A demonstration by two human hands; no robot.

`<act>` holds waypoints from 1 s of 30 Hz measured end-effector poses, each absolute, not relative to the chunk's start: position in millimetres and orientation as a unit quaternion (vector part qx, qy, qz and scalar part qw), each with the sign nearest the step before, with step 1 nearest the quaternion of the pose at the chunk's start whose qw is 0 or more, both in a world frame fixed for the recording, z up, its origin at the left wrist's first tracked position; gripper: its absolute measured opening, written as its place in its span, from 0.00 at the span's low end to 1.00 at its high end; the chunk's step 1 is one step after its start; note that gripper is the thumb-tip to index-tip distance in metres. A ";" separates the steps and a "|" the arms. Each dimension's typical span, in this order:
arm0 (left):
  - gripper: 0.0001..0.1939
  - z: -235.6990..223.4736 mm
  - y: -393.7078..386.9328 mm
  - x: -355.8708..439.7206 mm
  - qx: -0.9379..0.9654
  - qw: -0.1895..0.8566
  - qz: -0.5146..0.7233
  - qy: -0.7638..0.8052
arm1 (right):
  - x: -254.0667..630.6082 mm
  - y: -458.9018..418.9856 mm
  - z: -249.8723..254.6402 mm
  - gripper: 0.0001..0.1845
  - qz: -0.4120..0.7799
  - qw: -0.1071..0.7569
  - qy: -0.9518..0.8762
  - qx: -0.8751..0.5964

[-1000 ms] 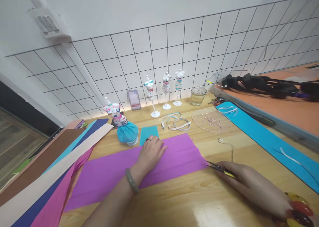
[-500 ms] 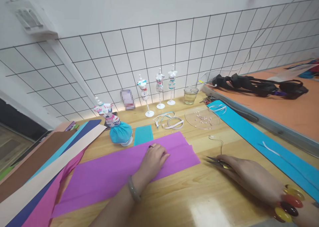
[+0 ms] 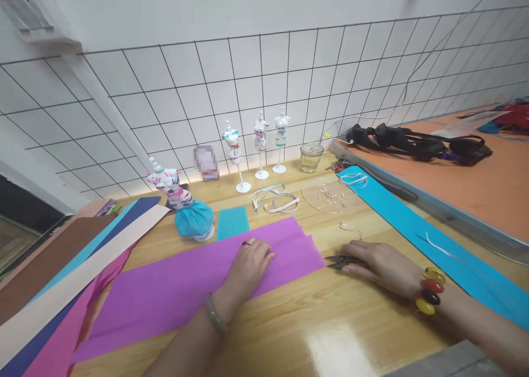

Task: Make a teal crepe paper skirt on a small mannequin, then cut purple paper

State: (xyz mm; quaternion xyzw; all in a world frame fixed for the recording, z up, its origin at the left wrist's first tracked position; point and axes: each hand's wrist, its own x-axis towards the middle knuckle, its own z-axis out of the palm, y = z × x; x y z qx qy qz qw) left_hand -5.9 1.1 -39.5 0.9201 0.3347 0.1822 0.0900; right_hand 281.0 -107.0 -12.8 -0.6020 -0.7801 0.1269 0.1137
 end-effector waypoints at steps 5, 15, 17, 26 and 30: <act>0.08 -40.8 1.8 -5.3 0.918 0.086 0.193 0.334 | 278.7 -101.5 -8.7 0.19 0.143 0.093 -0.808 -0.565; 0.08 -39.2 2.1 -5.4 0.919 0.086 0.186 0.338 | 276.2 -90.1 -17.9 0.20 0.108 0.104 -0.849 -0.506; 0.08 -39.2 2.2 -5.1 0.919 0.085 0.187 0.336 | 274.6 -89.0 -18.6 0.20 0.107 0.107 -0.852 -0.502; 0.10 -41.0 3.4 -3.5 0.920 0.084 0.189 0.331 | 275.2 -86.8 -21.5 0.20 0.116 0.121 -0.858 -0.486; 0.10 -40.1 3.1 -3.2 0.921 0.084 0.183 0.332 | 272.9 -89.5 -20.0 0.20 0.116 0.141 -0.860 -0.477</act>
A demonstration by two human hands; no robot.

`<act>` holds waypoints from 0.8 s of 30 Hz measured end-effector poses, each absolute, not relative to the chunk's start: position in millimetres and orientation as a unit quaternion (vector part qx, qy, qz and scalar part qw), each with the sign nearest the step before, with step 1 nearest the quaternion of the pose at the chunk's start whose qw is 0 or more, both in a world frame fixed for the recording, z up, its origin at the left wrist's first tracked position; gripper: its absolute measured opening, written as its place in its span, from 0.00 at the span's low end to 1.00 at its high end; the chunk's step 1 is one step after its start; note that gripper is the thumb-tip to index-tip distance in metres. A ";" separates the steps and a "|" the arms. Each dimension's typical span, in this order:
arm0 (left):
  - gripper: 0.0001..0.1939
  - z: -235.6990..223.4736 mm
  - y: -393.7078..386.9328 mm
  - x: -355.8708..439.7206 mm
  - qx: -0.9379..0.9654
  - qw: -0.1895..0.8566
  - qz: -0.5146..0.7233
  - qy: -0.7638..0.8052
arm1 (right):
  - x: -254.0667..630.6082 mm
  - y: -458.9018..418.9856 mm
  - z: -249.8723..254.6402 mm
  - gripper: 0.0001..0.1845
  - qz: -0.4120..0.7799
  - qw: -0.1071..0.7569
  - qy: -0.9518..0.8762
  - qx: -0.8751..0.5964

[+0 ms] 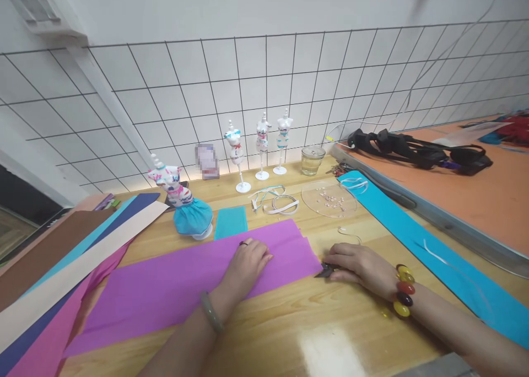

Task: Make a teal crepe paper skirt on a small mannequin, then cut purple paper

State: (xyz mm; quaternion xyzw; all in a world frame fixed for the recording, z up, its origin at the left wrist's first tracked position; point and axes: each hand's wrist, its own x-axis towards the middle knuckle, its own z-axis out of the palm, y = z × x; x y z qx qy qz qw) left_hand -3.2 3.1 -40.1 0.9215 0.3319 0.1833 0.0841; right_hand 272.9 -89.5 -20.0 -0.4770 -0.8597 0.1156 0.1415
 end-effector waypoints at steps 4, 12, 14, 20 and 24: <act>0.10 -41.1 3.5 -3.6 0.920 0.094 0.185 0.332 | 273.2 -90.5 -23.1 0.20 0.110 0.176 -0.853 -0.480; 0.10 -41.4 4.1 -3.7 0.919 0.105 0.181 0.335 | 280.1 -87.2 -27.5 0.18 0.117 0.143 -0.867 -0.463; 0.10 -40.5 3.9 -3.5 0.917 0.112 0.181 0.337 | 280.6 -87.1 -26.9 0.18 0.117 0.140 -0.869 -0.459; 0.10 -40.1 4.5 -3.5 0.915 0.122 0.187 0.337 | 279.1 -87.8 -31.0 0.20 0.121 0.167 -0.860 -0.466; 0.10 -40.4 4.8 -3.8 0.914 0.126 0.188 0.338 | 272.8 -89.4 -26.8 0.21 0.126 0.166 -0.855 -0.475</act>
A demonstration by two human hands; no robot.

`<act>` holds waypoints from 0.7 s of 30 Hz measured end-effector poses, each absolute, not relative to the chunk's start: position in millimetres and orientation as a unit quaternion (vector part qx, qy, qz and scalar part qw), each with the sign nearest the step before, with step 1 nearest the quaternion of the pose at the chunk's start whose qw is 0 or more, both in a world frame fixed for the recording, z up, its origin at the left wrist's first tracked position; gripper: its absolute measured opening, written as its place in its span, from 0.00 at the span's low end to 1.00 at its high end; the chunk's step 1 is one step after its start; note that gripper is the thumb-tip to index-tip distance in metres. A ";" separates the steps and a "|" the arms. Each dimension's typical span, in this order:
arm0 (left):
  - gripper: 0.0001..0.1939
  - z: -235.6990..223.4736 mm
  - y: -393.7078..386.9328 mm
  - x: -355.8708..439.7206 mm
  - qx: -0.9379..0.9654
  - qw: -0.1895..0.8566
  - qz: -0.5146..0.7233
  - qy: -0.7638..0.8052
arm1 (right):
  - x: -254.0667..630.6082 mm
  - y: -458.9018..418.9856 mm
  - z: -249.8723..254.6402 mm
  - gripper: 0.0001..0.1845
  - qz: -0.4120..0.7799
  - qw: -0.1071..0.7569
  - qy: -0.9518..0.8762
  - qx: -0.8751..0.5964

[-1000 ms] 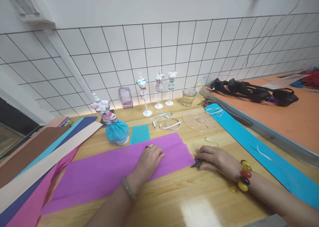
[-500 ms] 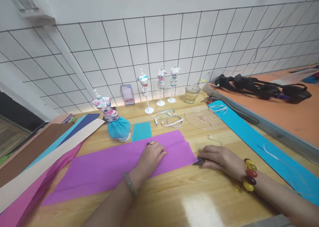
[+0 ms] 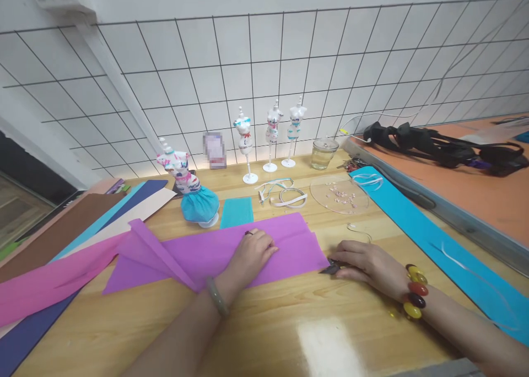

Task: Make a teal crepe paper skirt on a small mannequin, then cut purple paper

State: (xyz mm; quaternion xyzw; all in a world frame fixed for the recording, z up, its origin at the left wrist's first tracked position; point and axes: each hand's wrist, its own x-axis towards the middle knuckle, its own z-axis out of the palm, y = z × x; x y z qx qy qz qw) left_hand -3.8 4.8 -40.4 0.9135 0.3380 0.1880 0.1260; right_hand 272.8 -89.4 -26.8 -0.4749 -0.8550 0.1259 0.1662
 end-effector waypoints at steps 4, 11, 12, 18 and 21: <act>0.10 -40.6 4.5 -4.1 0.914 0.122 0.190 0.338 | 266.7 -91.0 -17.5 0.19 0.128 0.155 -0.858 -0.473; 0.09 -42.4 4.7 -3.6 0.914 0.116 0.194 0.336 | 267.1 -92.4 -19.8 0.19 0.114 0.150 -0.861 -0.473; 0.09 -42.4 4.7 -3.6 0.914 0.117 0.193 0.336 | 267.9 -92.1 -22.0 0.19 0.113 0.154 -0.862 -0.469; 0.10 -39.9 3.3 -5.1 0.915 0.117 0.193 0.334 | 267.6 -88.9 -30.1 0.22 0.103 0.157 -0.860 -0.475; 0.10 -39.6 3.1 -5.0 0.915 0.113 0.197 0.334 | 263.1 -88.6 -25.8 0.21 0.104 0.150 -0.860 -0.477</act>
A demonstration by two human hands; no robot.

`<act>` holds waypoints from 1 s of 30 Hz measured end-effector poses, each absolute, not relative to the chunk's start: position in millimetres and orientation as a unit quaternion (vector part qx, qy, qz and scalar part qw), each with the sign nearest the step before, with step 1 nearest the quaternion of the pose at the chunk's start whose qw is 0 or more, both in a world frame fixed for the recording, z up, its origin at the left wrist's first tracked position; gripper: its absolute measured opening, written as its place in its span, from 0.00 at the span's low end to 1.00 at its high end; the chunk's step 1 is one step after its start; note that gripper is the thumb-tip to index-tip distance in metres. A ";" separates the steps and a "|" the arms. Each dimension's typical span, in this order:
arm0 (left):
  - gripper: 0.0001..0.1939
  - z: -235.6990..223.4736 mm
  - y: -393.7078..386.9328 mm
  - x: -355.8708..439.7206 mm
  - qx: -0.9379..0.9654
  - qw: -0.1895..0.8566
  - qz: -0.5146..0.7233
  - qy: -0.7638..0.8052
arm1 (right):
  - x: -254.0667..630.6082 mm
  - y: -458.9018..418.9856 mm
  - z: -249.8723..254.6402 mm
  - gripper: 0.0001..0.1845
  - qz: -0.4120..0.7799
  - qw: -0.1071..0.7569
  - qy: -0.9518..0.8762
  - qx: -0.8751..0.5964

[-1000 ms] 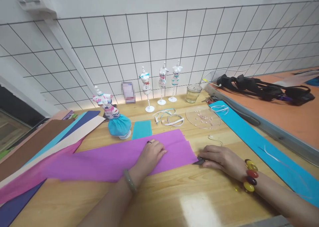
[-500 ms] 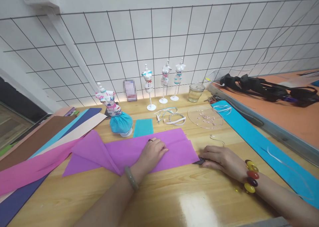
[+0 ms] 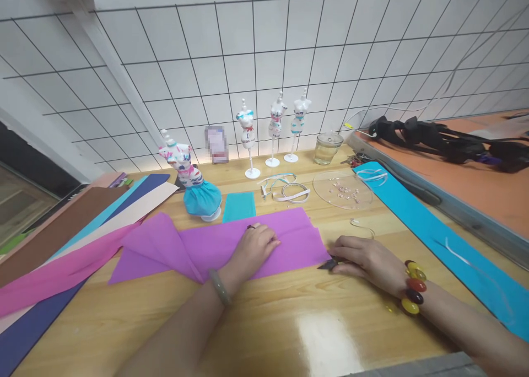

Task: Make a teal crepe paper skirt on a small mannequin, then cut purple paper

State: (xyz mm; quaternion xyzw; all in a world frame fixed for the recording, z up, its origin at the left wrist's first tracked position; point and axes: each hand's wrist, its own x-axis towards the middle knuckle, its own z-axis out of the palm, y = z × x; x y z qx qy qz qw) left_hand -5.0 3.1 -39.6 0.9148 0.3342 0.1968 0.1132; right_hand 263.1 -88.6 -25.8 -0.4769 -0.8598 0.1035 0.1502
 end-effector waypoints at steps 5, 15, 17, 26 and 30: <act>0.10 -41.6 3.8 -4.4 0.914 0.116 0.198 0.336 | 255.5 -90.5 -15.1 0.20 0.115 0.151 -0.859 -0.476; 0.10 -40.9 3.8 -4.5 0.913 0.117 0.200 0.335 | 264.4 -91.0 -25.2 0.20 0.113 0.177 -0.850 -0.483; 0.10 -40.7 3.7 -4.5 0.913 0.120 0.202 0.334 | 263.0 -90.0 -26.6 0.21 0.114 0.180 -0.850 -0.482; 0.11 -39.4 3.0 -4.2 0.913 0.123 0.197 0.334 | 261.4 -90.5 -22.4 0.20 0.125 0.159 -0.849 -0.487; 0.11 -39.4 3.0 -4.2 0.916 0.113 0.195 0.333 | 267.0 -92.9 -21.2 0.18 0.117 0.132 -0.846 -0.504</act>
